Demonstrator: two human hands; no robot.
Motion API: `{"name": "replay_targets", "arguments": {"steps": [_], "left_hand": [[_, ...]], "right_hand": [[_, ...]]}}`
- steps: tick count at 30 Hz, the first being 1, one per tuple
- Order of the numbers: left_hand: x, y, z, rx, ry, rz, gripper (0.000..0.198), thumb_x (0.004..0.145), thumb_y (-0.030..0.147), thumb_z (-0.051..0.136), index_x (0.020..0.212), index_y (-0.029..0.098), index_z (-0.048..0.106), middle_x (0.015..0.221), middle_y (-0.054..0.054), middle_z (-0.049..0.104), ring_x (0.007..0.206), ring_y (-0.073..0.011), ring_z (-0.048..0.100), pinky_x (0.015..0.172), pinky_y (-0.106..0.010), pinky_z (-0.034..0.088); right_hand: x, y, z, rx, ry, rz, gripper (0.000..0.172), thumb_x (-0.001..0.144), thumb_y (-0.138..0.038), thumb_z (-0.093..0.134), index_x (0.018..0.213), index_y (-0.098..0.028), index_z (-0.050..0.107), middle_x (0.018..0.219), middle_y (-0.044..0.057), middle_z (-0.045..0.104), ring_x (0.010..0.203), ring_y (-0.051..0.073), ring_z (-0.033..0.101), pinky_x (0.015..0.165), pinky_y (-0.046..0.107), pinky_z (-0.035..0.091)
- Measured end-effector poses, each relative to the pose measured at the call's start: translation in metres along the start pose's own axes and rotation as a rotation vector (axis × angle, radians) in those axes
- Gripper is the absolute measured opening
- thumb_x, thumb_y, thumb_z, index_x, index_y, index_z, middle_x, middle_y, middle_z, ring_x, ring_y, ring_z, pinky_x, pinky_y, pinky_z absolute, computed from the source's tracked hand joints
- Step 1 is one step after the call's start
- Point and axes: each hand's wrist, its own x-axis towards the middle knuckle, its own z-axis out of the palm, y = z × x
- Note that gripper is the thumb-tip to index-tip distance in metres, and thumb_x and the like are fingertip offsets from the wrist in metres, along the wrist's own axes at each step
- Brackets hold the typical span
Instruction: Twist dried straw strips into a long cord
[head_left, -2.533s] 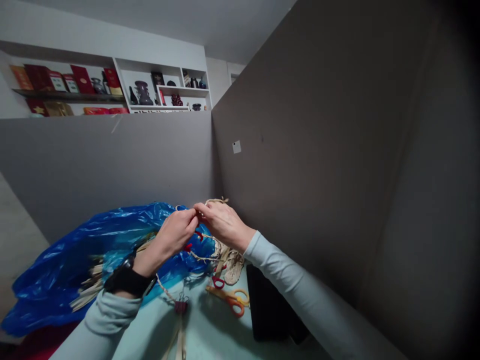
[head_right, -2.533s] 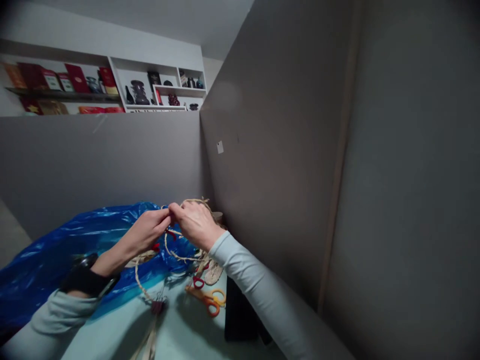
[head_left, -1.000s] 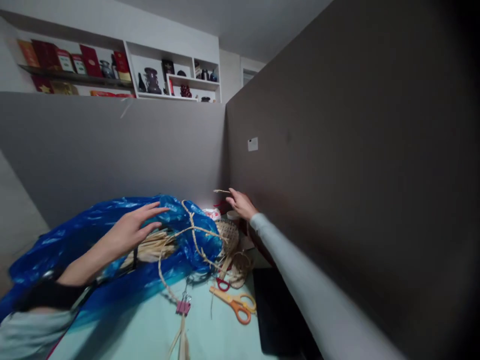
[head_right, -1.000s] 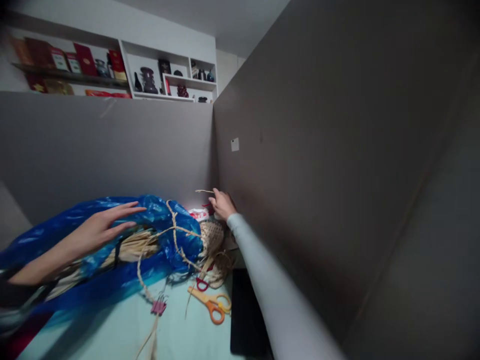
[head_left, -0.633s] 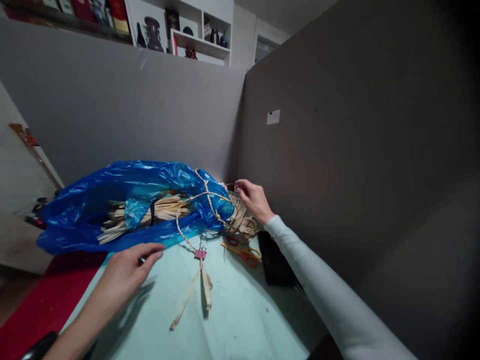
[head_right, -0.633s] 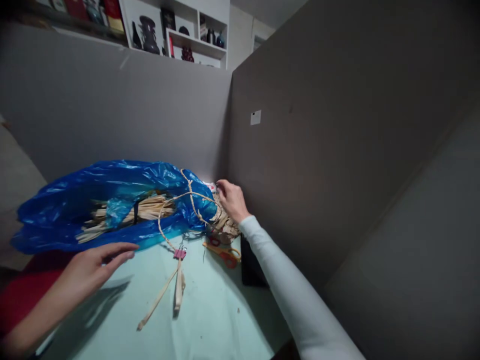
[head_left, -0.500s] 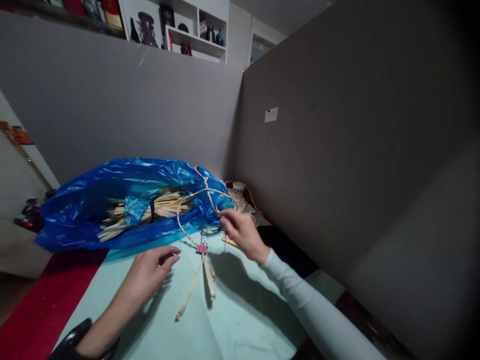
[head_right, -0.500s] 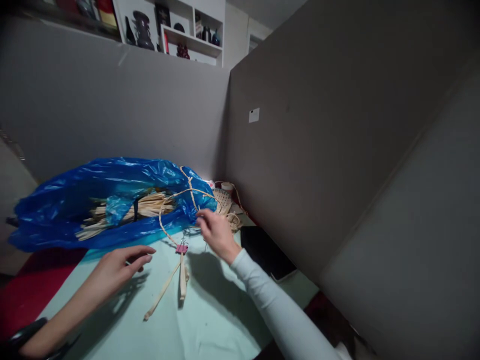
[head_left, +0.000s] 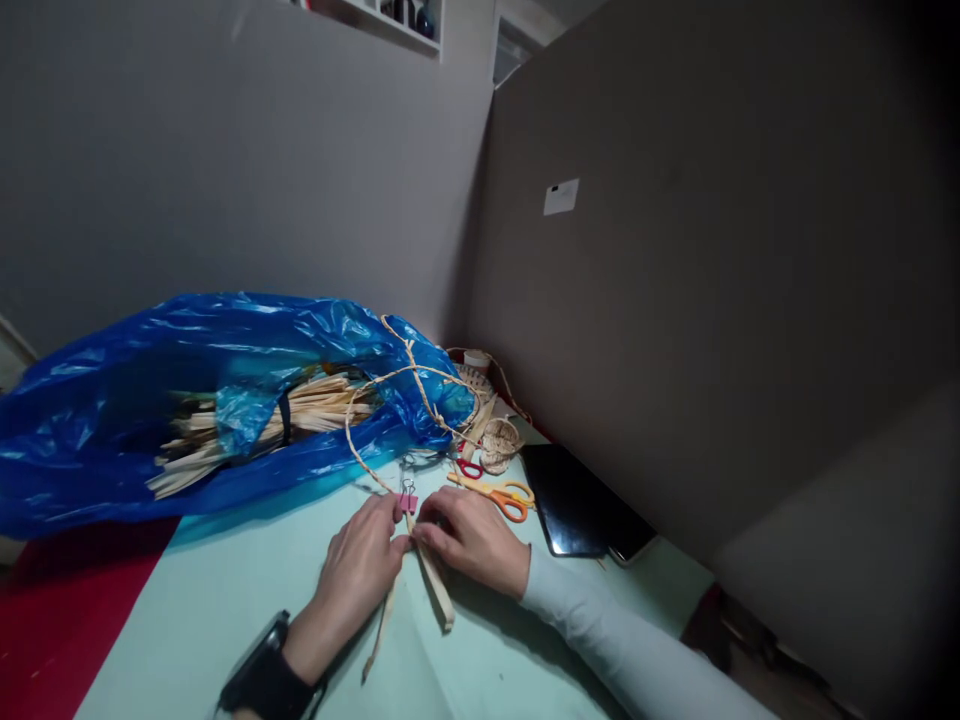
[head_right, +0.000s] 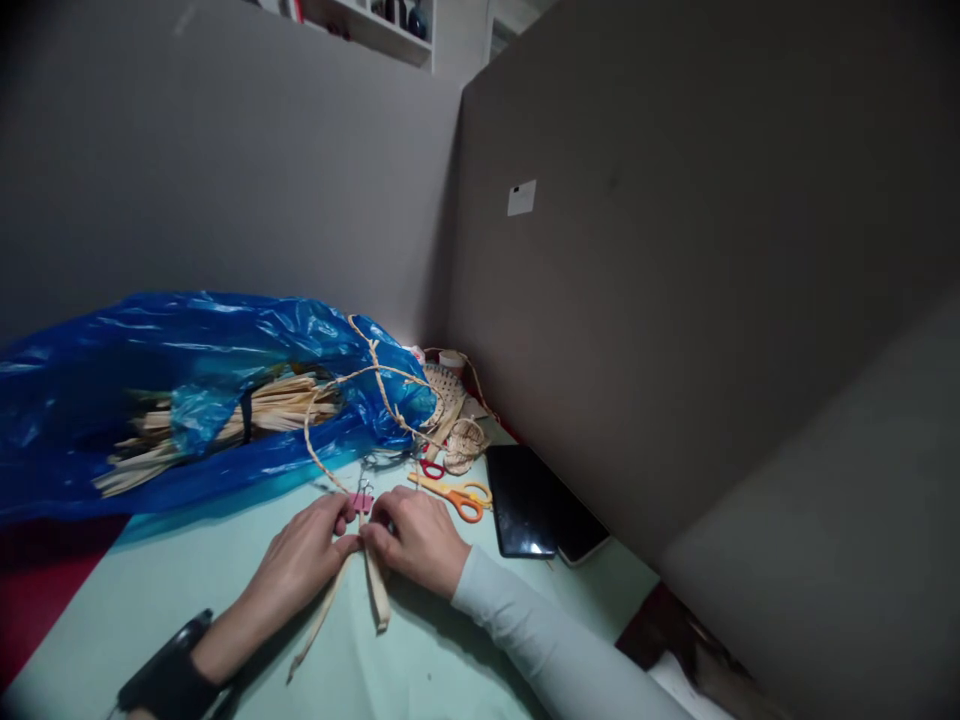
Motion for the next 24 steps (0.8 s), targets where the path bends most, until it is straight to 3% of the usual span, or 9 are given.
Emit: {"name": "replay_targets", "arguments": {"steps": [3,7,11,13,16,19,24], "left_hand": [[-0.003,0.003,0.001,0.013,-0.033,-0.031,0.024,0.082,0.023,0.048,0.106,0.022,0.053,0.099,-0.009,0.068,0.098,-0.0271,0.063,0.077,-0.033,0.041],[-0.005,0.011,-0.002,0.015,-0.087,-0.055,0.028,0.083,0.018,0.044,0.11,0.019,0.051,0.094,-0.012,0.069,0.1,-0.0301,0.064,0.079,-0.035,0.04],[-0.003,0.016,-0.004,-0.041,-0.091,-0.074,0.021,0.081,0.014,0.042,0.097,0.02,0.053,0.096,-0.016,0.068,0.098,-0.0357,0.063,0.077,-0.04,0.038],[0.0,0.015,-0.004,-0.09,-0.079,-0.093,0.012,0.078,0.015,0.044,0.084,0.022,0.052,0.088,-0.014,0.067,0.094,-0.035,0.063,0.076,-0.04,0.038],[0.004,0.011,-0.003,-0.265,-0.084,-0.149,0.008,0.074,0.018,0.048,0.071,0.024,0.044,0.072,-0.006,0.063,0.079,-0.0279,0.064,0.069,-0.036,0.042],[0.006,0.008,-0.002,-0.568,-0.168,-0.214,0.004,0.074,0.026,0.044,0.072,0.024,0.043,0.064,-0.001,0.061,0.055,-0.0185,0.059,0.054,-0.03,0.045],[0.005,0.012,0.001,-0.977,-0.238,-0.232,0.021,0.068,0.038,0.055,0.069,0.017,0.054,0.057,0.004,0.052,0.04,-0.0053,0.039,0.039,-0.017,0.029]], "right_hand": [[-0.009,-0.002,0.005,-0.026,-0.001,-0.008,0.023,0.085,-0.039,0.06,0.094,-0.018,0.062,0.09,0.005,0.063,0.076,0.016,0.055,0.063,0.025,0.032],[-0.014,-0.003,0.008,-0.043,-0.003,-0.015,0.014,0.083,-0.024,0.055,0.094,-0.017,0.06,0.087,0.005,0.062,0.076,0.017,0.055,0.064,0.026,0.032],[-0.012,-0.001,0.006,0.046,0.007,0.029,0.013,0.08,-0.019,0.053,0.09,-0.017,0.062,0.084,0.004,0.064,0.072,0.015,0.055,0.063,0.025,0.033],[-0.01,-0.002,0.002,0.105,0.009,0.055,0.011,0.08,-0.019,0.054,0.086,-0.017,0.064,0.079,0.003,0.064,0.068,0.014,0.053,0.062,0.024,0.033],[-0.009,-0.005,-0.004,0.194,0.017,0.077,0.011,0.079,-0.018,0.054,0.081,-0.016,0.064,0.071,0.001,0.062,0.063,0.013,0.051,0.059,0.023,0.033],[-0.008,-0.006,-0.008,0.268,0.008,0.072,0.012,0.08,-0.018,0.052,0.079,-0.015,0.064,0.066,-0.001,0.059,0.06,0.011,0.048,0.057,0.022,0.032],[-0.006,-0.002,-0.008,0.278,-0.047,0.021,0.011,0.081,-0.02,0.053,0.079,-0.015,0.063,0.064,-0.002,0.057,0.057,0.01,0.047,0.054,0.02,0.031]]}}
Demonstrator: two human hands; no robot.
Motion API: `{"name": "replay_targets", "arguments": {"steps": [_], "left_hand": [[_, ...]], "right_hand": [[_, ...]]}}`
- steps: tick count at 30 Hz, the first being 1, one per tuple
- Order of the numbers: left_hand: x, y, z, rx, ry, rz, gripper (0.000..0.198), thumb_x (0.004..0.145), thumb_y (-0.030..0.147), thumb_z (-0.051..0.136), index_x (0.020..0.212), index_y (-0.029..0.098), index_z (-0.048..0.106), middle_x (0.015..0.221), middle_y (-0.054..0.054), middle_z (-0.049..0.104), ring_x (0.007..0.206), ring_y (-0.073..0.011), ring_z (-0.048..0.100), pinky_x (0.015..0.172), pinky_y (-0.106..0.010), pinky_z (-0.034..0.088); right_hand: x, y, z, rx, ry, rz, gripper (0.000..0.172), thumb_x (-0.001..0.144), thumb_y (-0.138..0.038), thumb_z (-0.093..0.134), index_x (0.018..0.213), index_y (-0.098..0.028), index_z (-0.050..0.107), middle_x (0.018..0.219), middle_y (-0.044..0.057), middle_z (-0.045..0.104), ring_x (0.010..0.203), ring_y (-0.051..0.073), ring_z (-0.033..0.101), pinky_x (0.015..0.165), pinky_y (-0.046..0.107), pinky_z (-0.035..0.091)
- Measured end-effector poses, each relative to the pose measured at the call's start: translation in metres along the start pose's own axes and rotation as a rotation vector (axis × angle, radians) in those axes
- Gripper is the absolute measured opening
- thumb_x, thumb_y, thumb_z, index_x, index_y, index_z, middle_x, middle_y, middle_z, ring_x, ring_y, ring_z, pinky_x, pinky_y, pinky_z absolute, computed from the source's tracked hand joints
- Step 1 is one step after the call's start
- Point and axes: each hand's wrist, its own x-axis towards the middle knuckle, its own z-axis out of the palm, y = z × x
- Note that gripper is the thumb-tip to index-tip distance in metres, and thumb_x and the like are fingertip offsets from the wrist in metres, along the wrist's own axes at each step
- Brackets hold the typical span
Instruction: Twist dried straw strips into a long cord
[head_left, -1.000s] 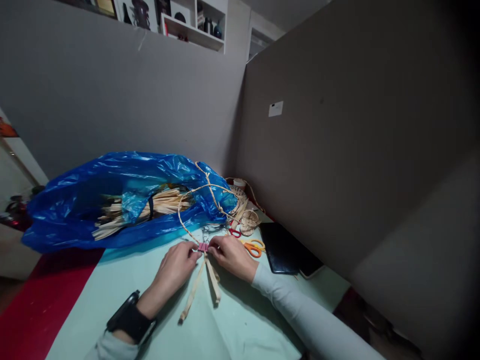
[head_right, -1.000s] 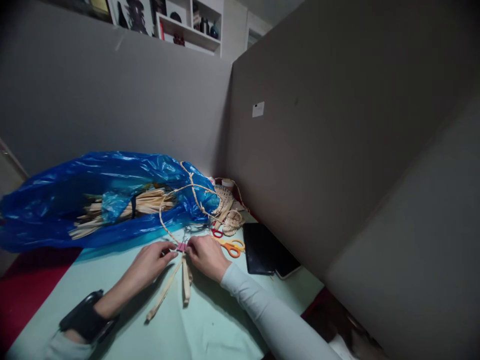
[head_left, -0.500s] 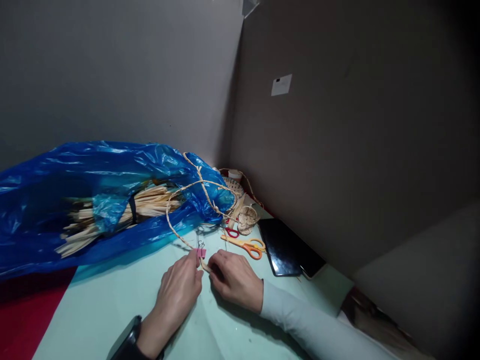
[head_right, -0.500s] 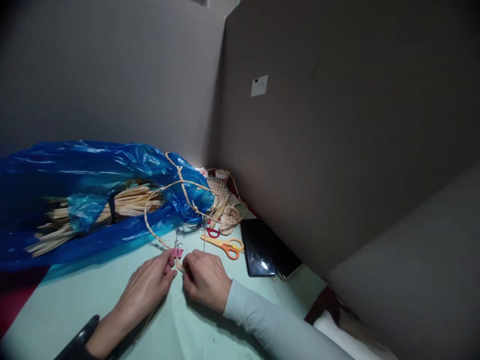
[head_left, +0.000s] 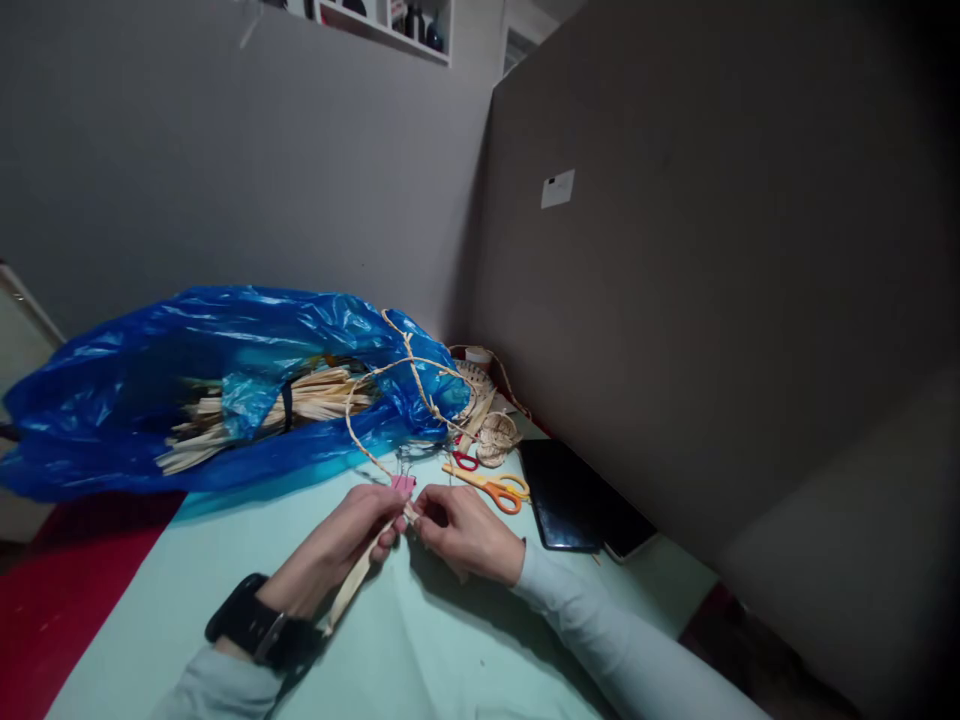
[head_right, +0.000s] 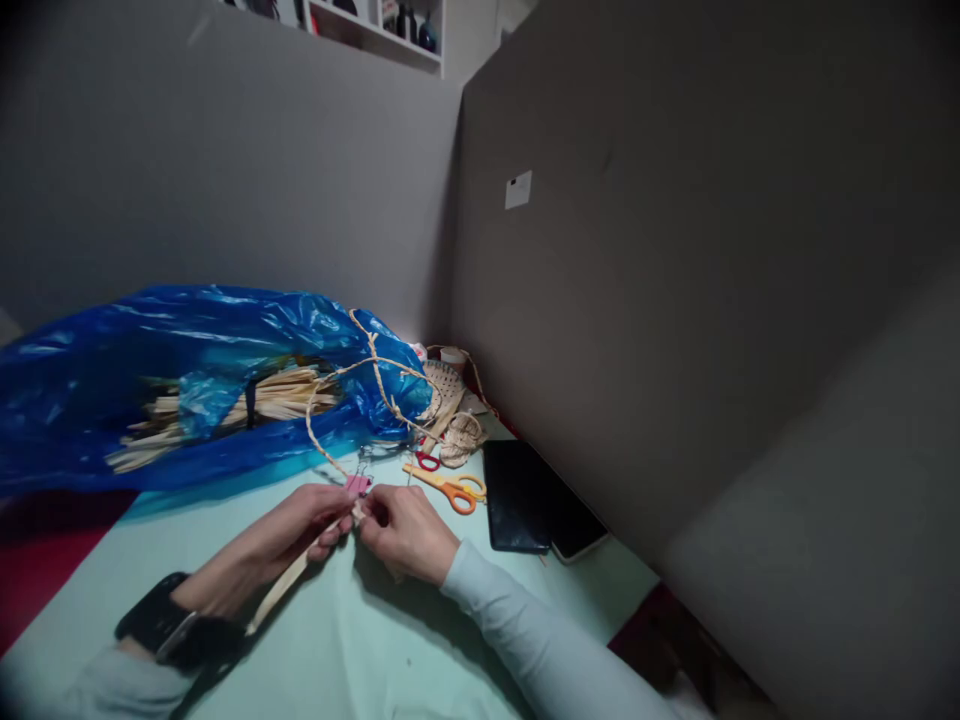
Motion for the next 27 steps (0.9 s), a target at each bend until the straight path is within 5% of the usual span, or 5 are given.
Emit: {"name": "replay_targets", "arguments": {"steps": [5,13,16,21,27], "left_hand": [[-0.001,-0.005,0.012,-0.175,0.088,0.018,0.014,0.058,0.027,0.059,0.055,0.015,0.053,0.049,0.004,0.048,0.036,-0.0006,0.025,0.035,-0.015,0.012],[-0.01,-0.002,0.022,-0.198,0.195,0.023,0.016,0.058,0.026,0.061,0.051,0.013,0.055,0.042,0.006,0.043,0.034,0.0006,0.019,0.034,-0.015,0.008],[-0.009,-0.003,0.02,-0.188,0.184,-0.013,0.022,0.06,0.032,0.062,0.05,0.014,0.054,0.035,0.01,0.033,0.032,-0.0003,0.017,0.034,-0.016,0.007],[-0.005,-0.007,0.018,-0.222,0.172,-0.02,0.023,0.056,0.033,0.068,0.061,0.013,0.059,0.047,0.004,0.052,0.032,0.001,0.021,0.033,-0.016,0.008],[-0.001,-0.012,0.019,-0.263,0.199,-0.029,0.026,0.056,0.035,0.07,0.065,0.012,0.061,0.043,0.008,0.045,0.032,0.0016,0.019,0.034,-0.016,0.006]], "right_hand": [[0.001,0.006,-0.007,-0.067,-0.068,-0.034,0.012,0.081,-0.021,0.055,0.08,-0.014,0.064,0.068,0.0,0.063,0.062,0.011,0.052,0.056,0.02,0.032],[0.003,0.017,-0.017,0.06,-0.239,-0.015,0.014,0.08,-0.018,0.051,0.076,-0.014,0.063,0.059,0.0,0.064,0.049,0.01,0.056,0.052,0.019,0.038],[0.0,0.016,-0.023,0.053,-0.237,0.009,0.016,0.079,-0.017,0.048,0.076,-0.014,0.064,0.057,0.0,0.064,0.047,0.01,0.056,0.05,0.019,0.038],[0.002,0.02,-0.036,0.033,-0.247,0.006,0.019,0.081,-0.015,0.047,0.08,-0.013,0.065,0.062,0.001,0.065,0.053,0.01,0.056,0.054,0.019,0.037],[-0.003,0.01,-0.036,-0.051,-0.135,-0.025,0.021,0.087,-0.02,0.048,0.084,-0.014,0.068,0.076,0.004,0.067,0.068,0.013,0.054,0.059,0.022,0.032]]}}
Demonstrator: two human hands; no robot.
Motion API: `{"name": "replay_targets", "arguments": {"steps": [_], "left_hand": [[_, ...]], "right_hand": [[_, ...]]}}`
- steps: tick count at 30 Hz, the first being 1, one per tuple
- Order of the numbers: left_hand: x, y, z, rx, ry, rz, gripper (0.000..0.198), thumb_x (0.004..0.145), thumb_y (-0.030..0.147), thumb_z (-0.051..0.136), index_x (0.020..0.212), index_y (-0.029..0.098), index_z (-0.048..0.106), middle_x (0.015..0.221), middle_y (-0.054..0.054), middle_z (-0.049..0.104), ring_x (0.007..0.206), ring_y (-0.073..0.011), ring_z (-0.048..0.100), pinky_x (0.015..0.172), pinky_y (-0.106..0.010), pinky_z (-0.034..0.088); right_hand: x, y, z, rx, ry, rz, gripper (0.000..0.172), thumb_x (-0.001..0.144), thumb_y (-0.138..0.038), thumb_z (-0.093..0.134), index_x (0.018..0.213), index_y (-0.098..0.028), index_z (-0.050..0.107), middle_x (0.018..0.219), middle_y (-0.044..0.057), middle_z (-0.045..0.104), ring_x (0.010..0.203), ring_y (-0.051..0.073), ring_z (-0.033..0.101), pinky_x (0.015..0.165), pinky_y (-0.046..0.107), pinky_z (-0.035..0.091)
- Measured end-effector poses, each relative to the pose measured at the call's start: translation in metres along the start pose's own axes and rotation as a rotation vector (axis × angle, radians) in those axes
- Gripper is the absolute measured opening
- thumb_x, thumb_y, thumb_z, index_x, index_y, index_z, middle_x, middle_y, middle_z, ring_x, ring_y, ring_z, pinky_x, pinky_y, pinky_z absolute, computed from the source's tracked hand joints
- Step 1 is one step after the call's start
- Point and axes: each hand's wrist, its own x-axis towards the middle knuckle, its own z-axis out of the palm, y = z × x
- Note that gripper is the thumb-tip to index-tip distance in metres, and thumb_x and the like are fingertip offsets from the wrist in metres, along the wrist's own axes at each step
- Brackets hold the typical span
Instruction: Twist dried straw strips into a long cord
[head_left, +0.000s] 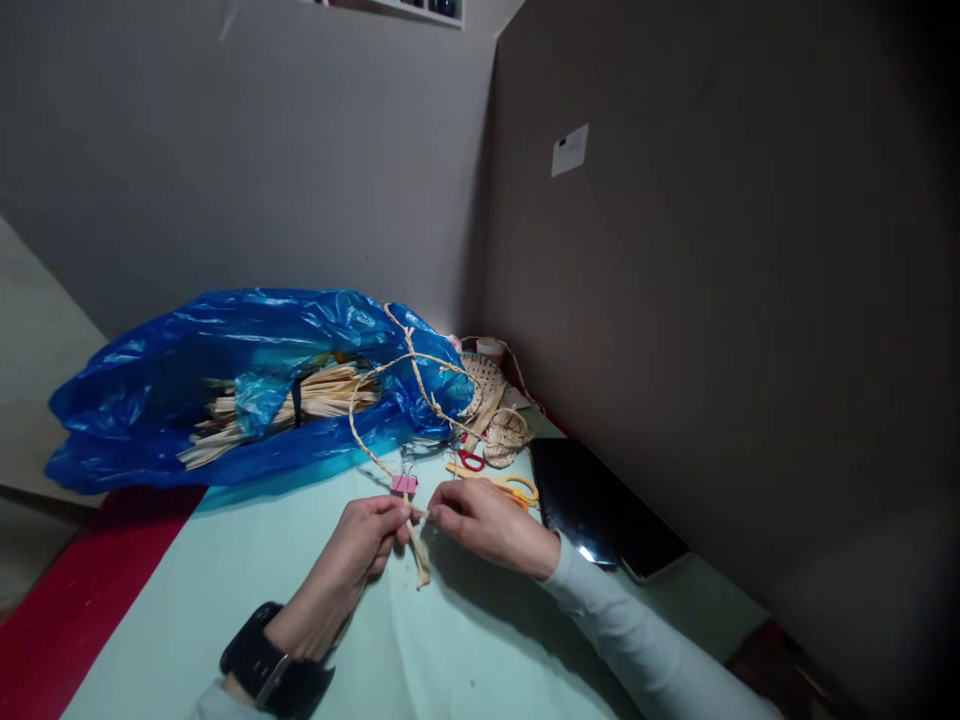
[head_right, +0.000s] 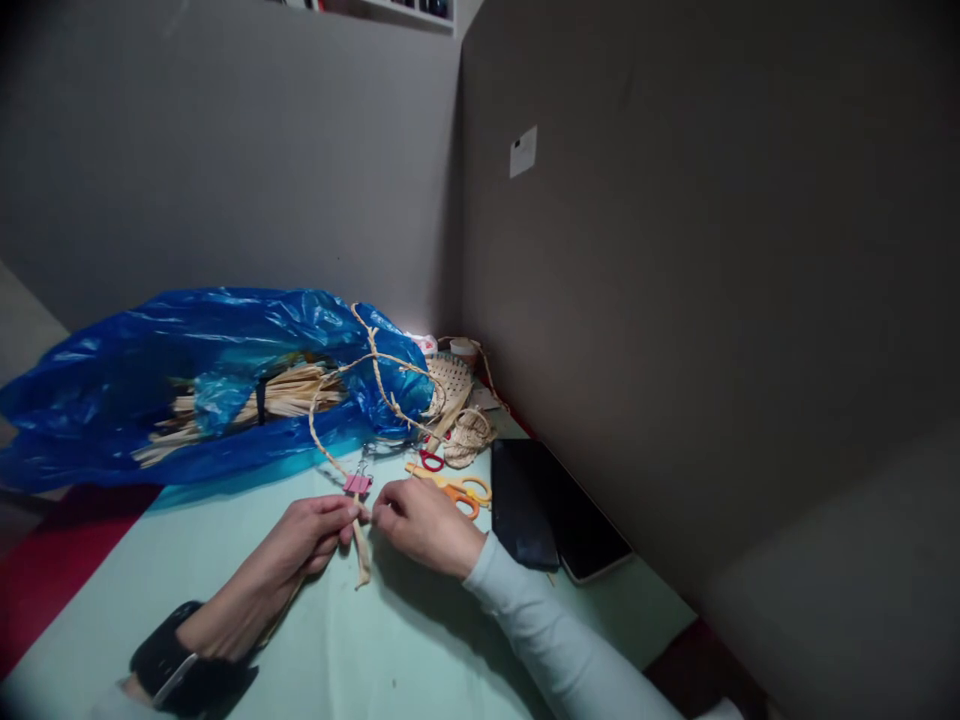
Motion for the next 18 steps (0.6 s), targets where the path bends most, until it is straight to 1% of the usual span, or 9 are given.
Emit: {"name": "replay_targets", "arguments": {"steps": [2,4,7,9,11,13,15,16,18], "left_hand": [[-0.001,0.0,0.0,-0.029,-0.015,-0.01,0.025,0.055,0.033,0.071,0.062,0.013,0.06,0.041,0.01,0.04,0.033,0.0016,0.017,0.035,-0.016,0.006],[-0.002,0.002,0.0,-0.062,-0.034,-0.028,0.024,0.055,0.032,0.071,0.065,0.012,0.061,0.04,0.012,0.034,0.035,0.0007,0.017,0.035,-0.016,0.007],[-0.004,0.004,-0.002,-0.105,-0.056,-0.041,0.03,0.061,0.035,0.071,0.076,0.009,0.065,0.052,0.004,0.053,0.037,0.0012,0.02,0.036,-0.016,0.008],[-0.005,0.004,-0.003,-0.122,-0.074,-0.037,0.033,0.061,0.035,0.073,0.078,0.008,0.065,0.068,-0.005,0.065,0.038,0.0028,0.02,0.037,-0.017,0.008],[-0.004,0.004,-0.003,-0.131,-0.096,-0.034,0.032,0.058,0.032,0.076,0.076,0.008,0.063,0.066,-0.003,0.064,0.038,0.0032,0.018,0.037,-0.017,0.007],[-0.003,0.003,-0.004,-0.138,-0.128,-0.038,0.031,0.057,0.032,0.077,0.072,0.009,0.062,0.051,0.006,0.05,0.038,0.0022,0.015,0.038,-0.017,0.005],[-0.003,0.002,-0.004,-0.143,-0.166,-0.038,0.031,0.057,0.033,0.076,0.069,0.01,0.06,0.044,0.013,0.035,0.039,0.0012,0.012,0.039,-0.018,0.004],[-0.002,0.002,-0.005,-0.144,-0.183,-0.035,0.031,0.056,0.034,0.077,0.068,0.011,0.059,0.044,0.014,0.03,0.04,0.0009,0.011,0.039,-0.018,0.004],[-0.002,0.001,-0.005,-0.145,-0.206,-0.024,0.031,0.056,0.034,0.077,0.064,0.014,0.054,0.046,0.014,0.029,0.042,0.0005,0.01,0.04,-0.018,0.004]], "right_hand": [[-0.009,-0.01,0.013,-0.016,0.046,-0.03,0.024,0.092,-0.026,0.044,0.089,-0.016,0.066,0.076,0.004,0.067,0.066,0.014,0.054,0.059,0.023,0.031],[-0.018,-0.02,0.032,-0.103,0.109,-0.048,0.023,0.094,-0.022,0.041,0.097,-0.017,0.063,0.08,0.005,0.068,0.066,0.015,0.056,0.06,0.026,0.031],[-0.028,-0.028,0.058,-0.35,0.076,-0.114,0.024,0.086,-0.009,0.045,0.103,-0.015,0.059,0.091,0.009,0.068,0.073,0.021,0.059,0.06,0.03,0.03],[-0.028,-0.028,0.064,-0.442,0.027,-0.162,0.022,0.085,-0.008,0.046,0.1,-0.014,0.06,0.09,0.01,0.068,0.074,0.021,0.06,0.06,0.031,0.029],[-0.024,-0.025,0.056,-0.392,0.034,-0.186,0.016,0.091,-0.017,0.046,0.094,-0.016,0.061,0.086,0.007,0.068,0.073,0.02,0.059,0.061,0.029,0.031],[-0.017,-0.022,0.04,-0.29,0.123,-0.147,0.025,0.096,-0.031,0.043,0.09,-0.018,0.063,0.085,0.006,0.067,0.077,0.019,0.059,0.066,0.028,0.035],[-0.006,-0.02,0.024,-0.227,0.219,-0.073,0.027,0.096,-0.034,0.043,0.095,-0.017,0.065,0.09,0.008,0.066,0.085,0.02,0.059,0.072,0.028,0.037],[0.0,-0.018,0.019,-0.197,0.217,-0.056,0.025,0.094,-0.033,0.046,0.1,-0.016,0.064,0.093,0.009,0.066,0.086,0.02,0.059,0.073,0.028,0.037],[0.011,-0.015,0.014,-0.113,0.106,-0.07,0.026,0.089,-0.028,0.053,0.11,-0.014,0.06,0.091,0.008,0.065,0.082,0.019,0.058,0.07,0.027,0.038]]}}
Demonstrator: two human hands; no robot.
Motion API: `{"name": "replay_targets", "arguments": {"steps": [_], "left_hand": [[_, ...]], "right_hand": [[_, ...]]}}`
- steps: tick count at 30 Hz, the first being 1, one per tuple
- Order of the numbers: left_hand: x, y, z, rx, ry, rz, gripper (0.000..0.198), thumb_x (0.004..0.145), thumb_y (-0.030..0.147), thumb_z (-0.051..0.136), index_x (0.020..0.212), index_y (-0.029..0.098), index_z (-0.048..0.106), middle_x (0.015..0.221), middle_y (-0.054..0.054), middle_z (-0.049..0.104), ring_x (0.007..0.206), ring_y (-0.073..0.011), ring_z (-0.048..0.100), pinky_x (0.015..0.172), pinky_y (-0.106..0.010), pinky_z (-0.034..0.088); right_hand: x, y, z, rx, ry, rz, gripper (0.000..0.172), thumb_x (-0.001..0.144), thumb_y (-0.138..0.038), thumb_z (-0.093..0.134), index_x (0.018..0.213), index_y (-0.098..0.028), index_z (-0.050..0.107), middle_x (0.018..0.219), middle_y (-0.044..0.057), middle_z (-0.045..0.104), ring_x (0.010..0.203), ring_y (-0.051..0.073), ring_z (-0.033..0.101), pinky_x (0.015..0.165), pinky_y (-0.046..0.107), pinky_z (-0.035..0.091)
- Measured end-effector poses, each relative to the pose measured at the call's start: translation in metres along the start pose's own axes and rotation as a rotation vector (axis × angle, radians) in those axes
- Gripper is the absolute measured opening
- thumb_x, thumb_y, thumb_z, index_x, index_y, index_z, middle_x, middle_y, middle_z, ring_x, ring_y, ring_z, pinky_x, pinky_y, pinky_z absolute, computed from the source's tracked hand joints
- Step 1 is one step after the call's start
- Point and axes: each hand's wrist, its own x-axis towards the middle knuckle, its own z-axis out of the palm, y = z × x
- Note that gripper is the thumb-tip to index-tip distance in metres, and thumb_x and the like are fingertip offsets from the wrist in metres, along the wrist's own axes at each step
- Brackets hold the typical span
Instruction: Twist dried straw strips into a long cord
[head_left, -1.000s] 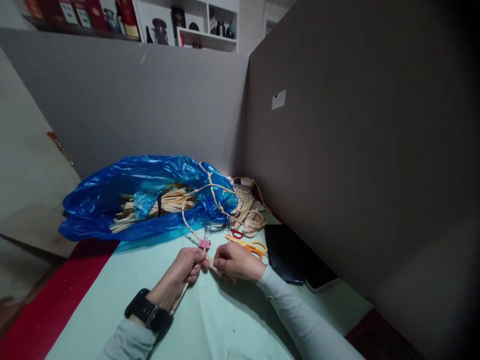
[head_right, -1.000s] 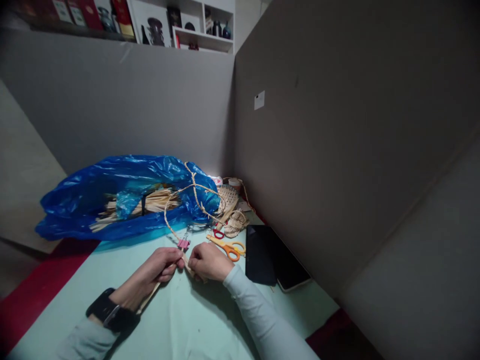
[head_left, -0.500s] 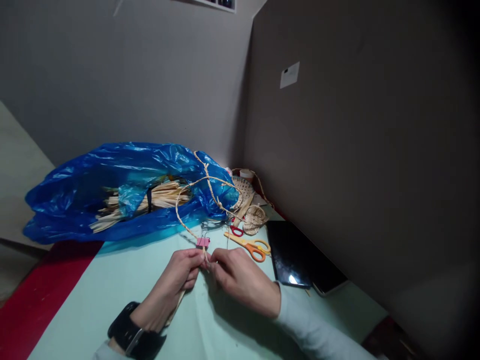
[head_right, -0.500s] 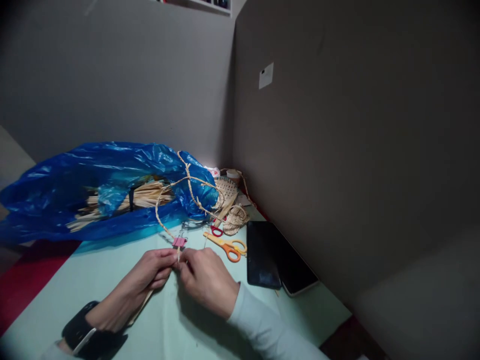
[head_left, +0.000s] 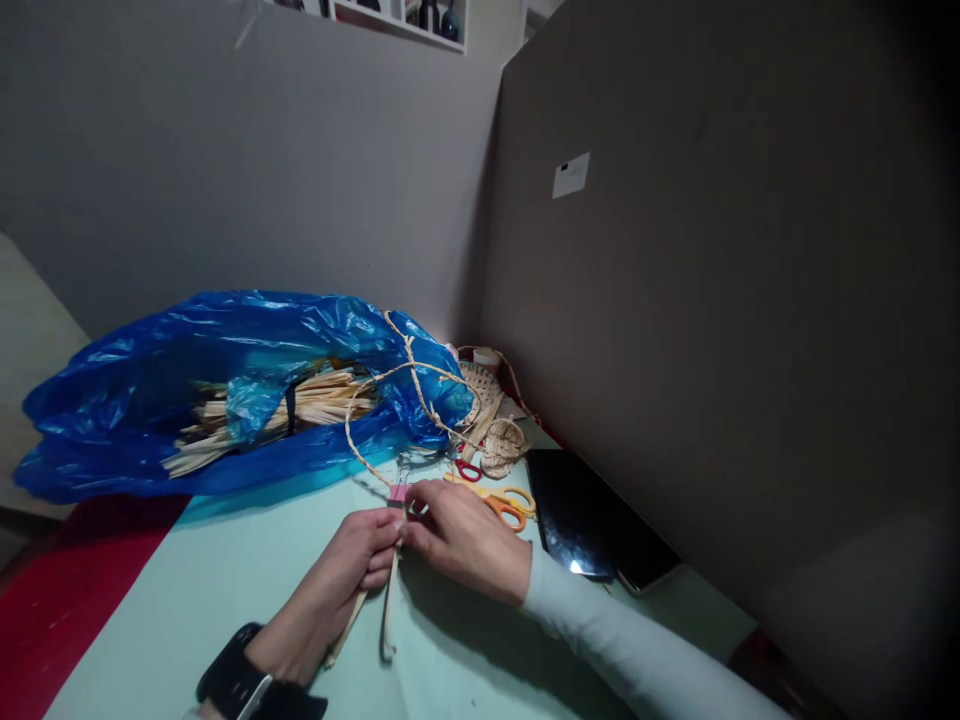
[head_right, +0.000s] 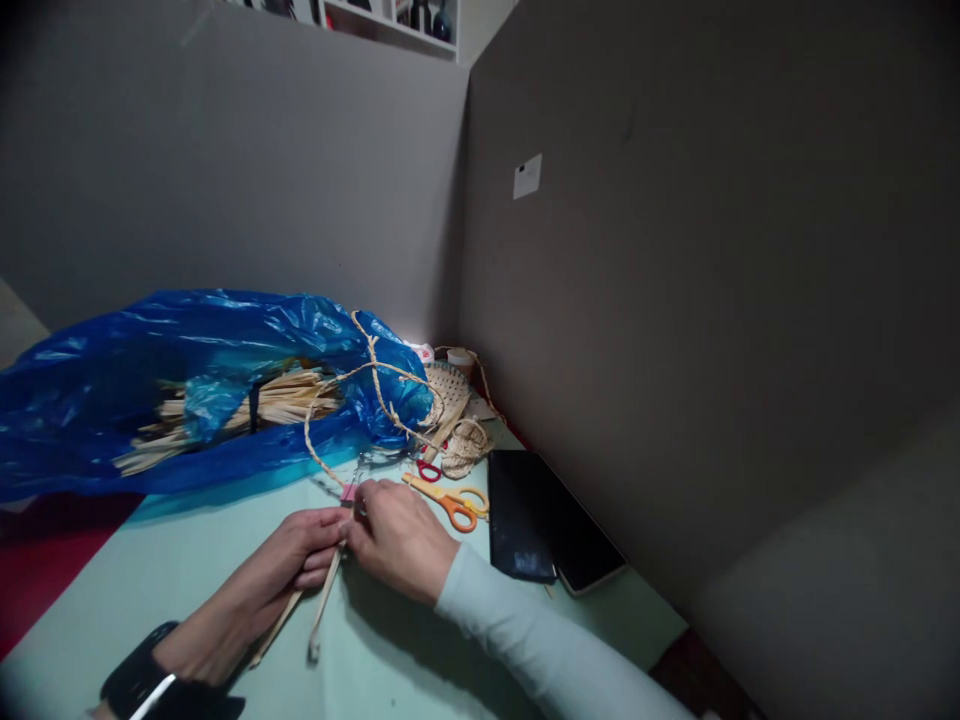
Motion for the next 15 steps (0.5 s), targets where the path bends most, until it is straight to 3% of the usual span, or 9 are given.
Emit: {"name": "replay_targets", "arguments": {"steps": [2,4,10,15], "left_hand": [[-0.001,-0.001,0.0,0.007,-0.008,0.01,0.032,0.056,0.032,0.077,0.063,0.016,0.049,0.048,0.014,0.029,0.043,0.0001,0.011,0.04,-0.018,0.005],[-0.002,-0.002,0.0,0.023,-0.014,0.02,0.03,0.058,0.031,0.075,0.066,0.016,0.05,0.048,0.014,0.03,0.043,-0.0006,0.011,0.04,-0.019,0.006],[-0.007,-0.007,0.003,0.109,0.025,0.084,0.033,0.068,0.041,0.069,0.083,0.02,0.048,0.05,0.014,0.033,0.043,-0.0032,0.016,0.042,-0.018,0.009],[-0.004,-0.011,0.003,0.256,0.07,0.113,0.03,0.068,0.043,0.067,0.076,0.022,0.047,0.044,0.014,0.033,0.039,-0.0055,0.019,0.041,-0.02,0.011]], "right_hand": [[0.008,0.004,0.004,0.103,-0.127,-0.017,0.031,0.086,-0.024,0.054,0.116,-0.014,0.055,0.084,0.005,0.065,0.076,0.017,0.057,0.067,0.025,0.038],[0.011,0.007,0.012,0.168,-0.166,-0.004,0.034,0.087,-0.024,0.051,0.119,-0.015,0.05,0.08,0.004,0.063,0.074,0.017,0.056,0.066,0.025,0.038],[0.005,0.011,0.024,0.159,0.007,0.114,0.034,0.083,-0.02,0.049,0.117,-0.016,0.044,0.075,0.002,0.06,0.065,0.016,0.052,0.058,0.024,0.031],[0.005,0.014,0.023,0.148,0.032,0.157,0.02,0.087,-0.034,0.051,0.087,-0.015,0.056,0.073,0.005,0.063,0.065,0.015,0.052,0.058,0.025,0.03]]}}
